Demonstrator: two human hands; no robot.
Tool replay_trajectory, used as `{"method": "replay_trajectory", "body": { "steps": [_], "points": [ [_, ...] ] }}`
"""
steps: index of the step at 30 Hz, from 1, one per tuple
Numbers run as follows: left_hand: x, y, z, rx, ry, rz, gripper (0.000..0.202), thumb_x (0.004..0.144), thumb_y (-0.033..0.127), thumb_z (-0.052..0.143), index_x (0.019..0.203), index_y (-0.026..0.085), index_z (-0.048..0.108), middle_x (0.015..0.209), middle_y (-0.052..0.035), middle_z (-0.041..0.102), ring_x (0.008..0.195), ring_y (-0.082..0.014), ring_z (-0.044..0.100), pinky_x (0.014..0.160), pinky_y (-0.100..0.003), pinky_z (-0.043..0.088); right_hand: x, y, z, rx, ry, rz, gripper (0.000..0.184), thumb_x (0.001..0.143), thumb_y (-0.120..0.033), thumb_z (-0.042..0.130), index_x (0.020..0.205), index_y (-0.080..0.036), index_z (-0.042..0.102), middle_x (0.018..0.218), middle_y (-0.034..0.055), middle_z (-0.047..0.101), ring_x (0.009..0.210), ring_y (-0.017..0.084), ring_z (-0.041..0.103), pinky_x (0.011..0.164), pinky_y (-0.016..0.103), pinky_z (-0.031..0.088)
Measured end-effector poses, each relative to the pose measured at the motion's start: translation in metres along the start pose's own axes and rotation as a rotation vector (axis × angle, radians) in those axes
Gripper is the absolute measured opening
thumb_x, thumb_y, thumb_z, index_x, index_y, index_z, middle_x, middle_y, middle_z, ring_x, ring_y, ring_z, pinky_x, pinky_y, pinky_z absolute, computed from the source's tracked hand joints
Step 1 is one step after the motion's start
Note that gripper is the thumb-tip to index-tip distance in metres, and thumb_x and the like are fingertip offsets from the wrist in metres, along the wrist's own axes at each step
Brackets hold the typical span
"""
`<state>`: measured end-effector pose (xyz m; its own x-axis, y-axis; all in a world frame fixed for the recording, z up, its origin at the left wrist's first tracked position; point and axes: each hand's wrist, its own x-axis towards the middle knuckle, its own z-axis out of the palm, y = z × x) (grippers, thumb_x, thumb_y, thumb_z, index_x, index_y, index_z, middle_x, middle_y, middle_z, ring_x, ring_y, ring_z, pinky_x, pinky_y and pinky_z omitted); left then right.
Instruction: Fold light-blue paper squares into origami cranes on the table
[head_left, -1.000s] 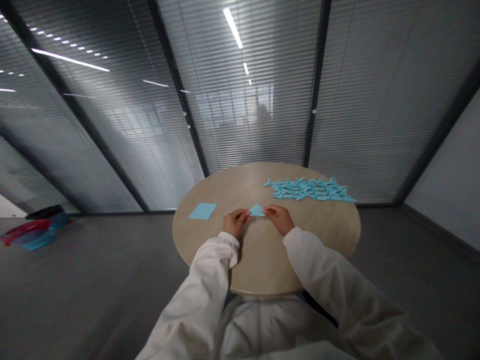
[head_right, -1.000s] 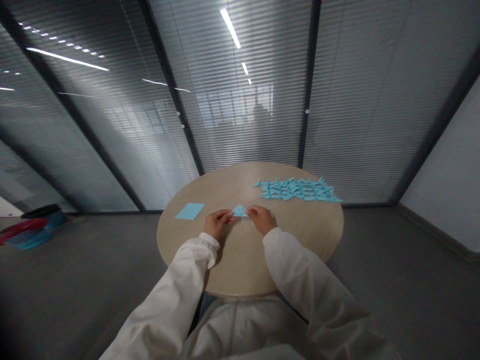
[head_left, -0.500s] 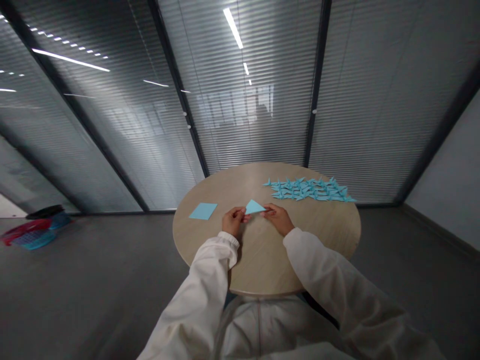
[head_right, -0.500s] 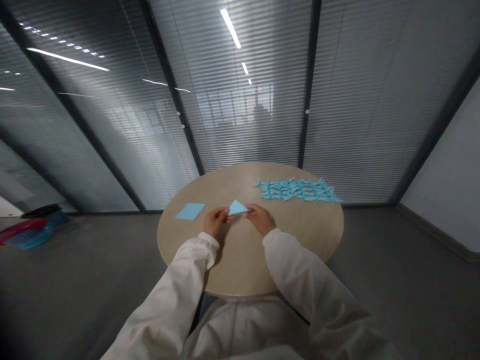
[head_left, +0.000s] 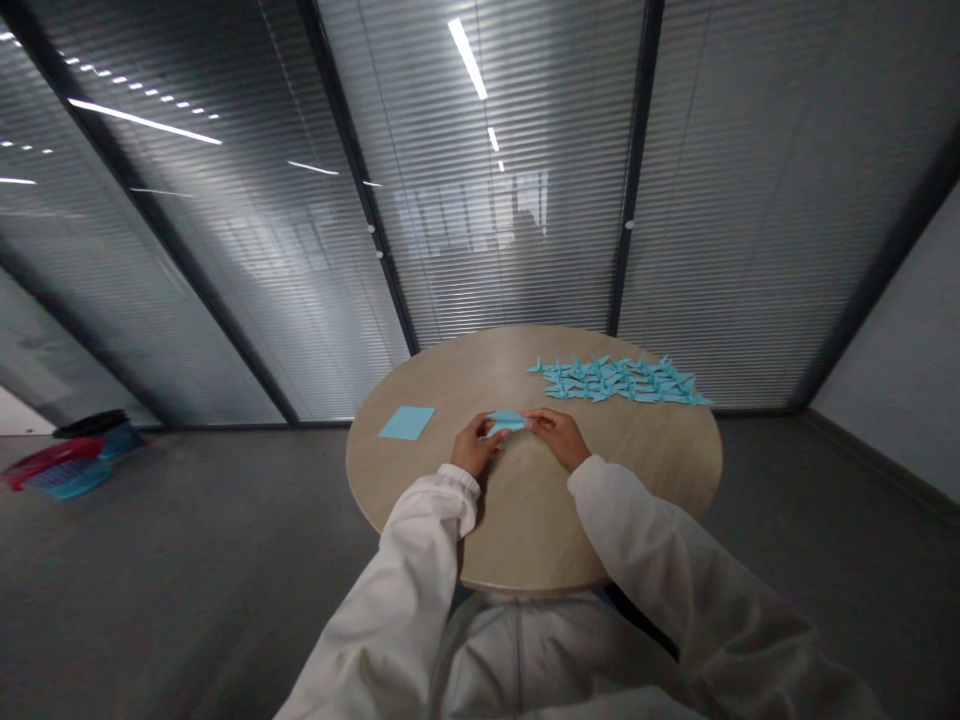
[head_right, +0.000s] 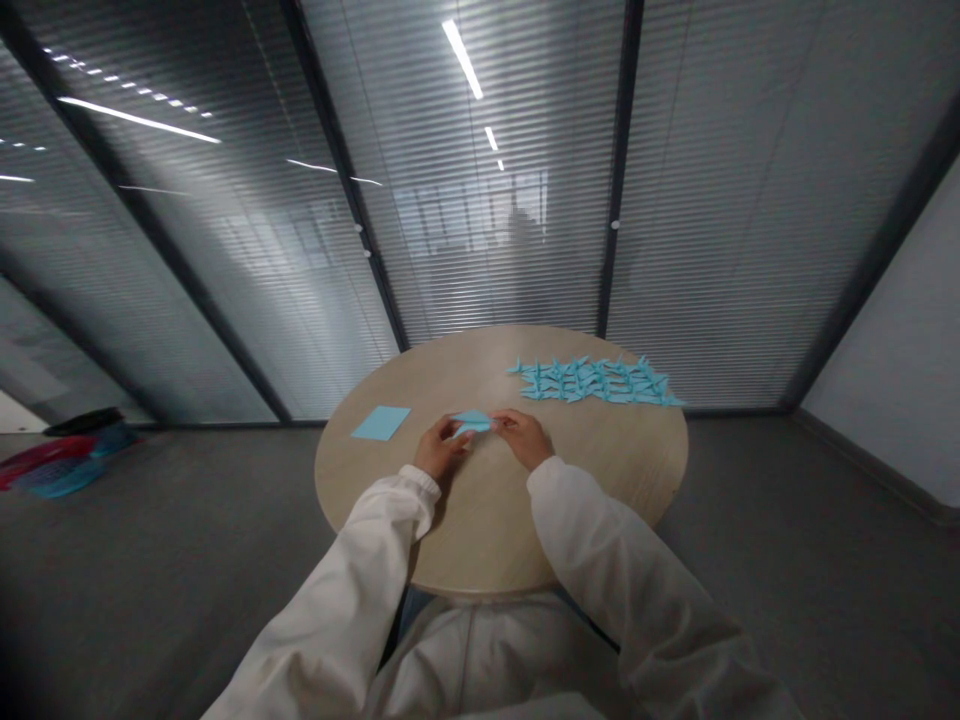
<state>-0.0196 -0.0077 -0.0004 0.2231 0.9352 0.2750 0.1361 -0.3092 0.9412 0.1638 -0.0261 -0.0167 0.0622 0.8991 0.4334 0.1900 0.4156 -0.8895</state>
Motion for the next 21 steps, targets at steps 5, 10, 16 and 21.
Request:
{"method": "replay_trajectory", "body": {
  "steps": [5, 10, 16, 21],
  "points": [
    [0.001, -0.004, -0.001, -0.072, -0.036, 0.059, 0.048, 0.067, 0.040, 0.066, 0.109, 0.018, 0.057, 0.097, -0.0073, 0.064, 0.083, -0.0172, 0.060, 0.063, -0.028, 0.052, 0.000, 0.004, 0.002, 0.067, -0.073, 0.045, 0.032, 0.067, -0.035, 0.066, 0.094, -0.018, 0.069, 0.090, 0.0061, 0.070, 0.081, 0.019, 0.062, 0.079, 0.033, 0.047],
    [0.003, -0.003, -0.004, 0.054, 0.067, 0.074, 0.033, 0.067, 0.047, 0.064, 0.067, 0.014, 0.059, 0.058, 0.0021, 0.053, 0.057, -0.0108, 0.051, 0.055, -0.022, 0.043, -0.002, 0.003, 0.005, 0.092, -0.155, 0.090, 0.033, 0.065, -0.039, 0.067, 0.089, -0.015, 0.069, 0.079, 0.0034, 0.068, 0.071, 0.016, 0.060, 0.071, 0.029, 0.046],
    [0.005, -0.001, -0.006, -0.020, 0.068, 0.076, 0.038, 0.068, 0.050, 0.061, 0.060, 0.016, 0.047, 0.053, 0.0052, 0.041, 0.051, -0.0090, 0.043, 0.049, -0.020, 0.037, -0.003, -0.004, 0.004, 0.002, -0.254, 0.079, 0.033, 0.071, -0.045, 0.061, 0.069, -0.013, 0.065, 0.061, -0.0017, 0.056, 0.060, 0.011, 0.048, 0.058, 0.023, 0.037],
    [0.003, -0.003, -0.006, 0.057, 0.052, 0.114, 0.032, 0.074, 0.047, 0.055, 0.063, 0.017, 0.047, 0.054, 0.0053, 0.040, 0.050, -0.0093, 0.041, 0.049, -0.021, 0.034, -0.006, -0.014, 0.003, -0.062, -0.301, 0.076, 0.034, 0.071, -0.046, 0.059, 0.066, -0.013, 0.066, 0.056, -0.0026, 0.052, 0.055, 0.010, 0.044, 0.055, 0.022, 0.033]
  ]
}}
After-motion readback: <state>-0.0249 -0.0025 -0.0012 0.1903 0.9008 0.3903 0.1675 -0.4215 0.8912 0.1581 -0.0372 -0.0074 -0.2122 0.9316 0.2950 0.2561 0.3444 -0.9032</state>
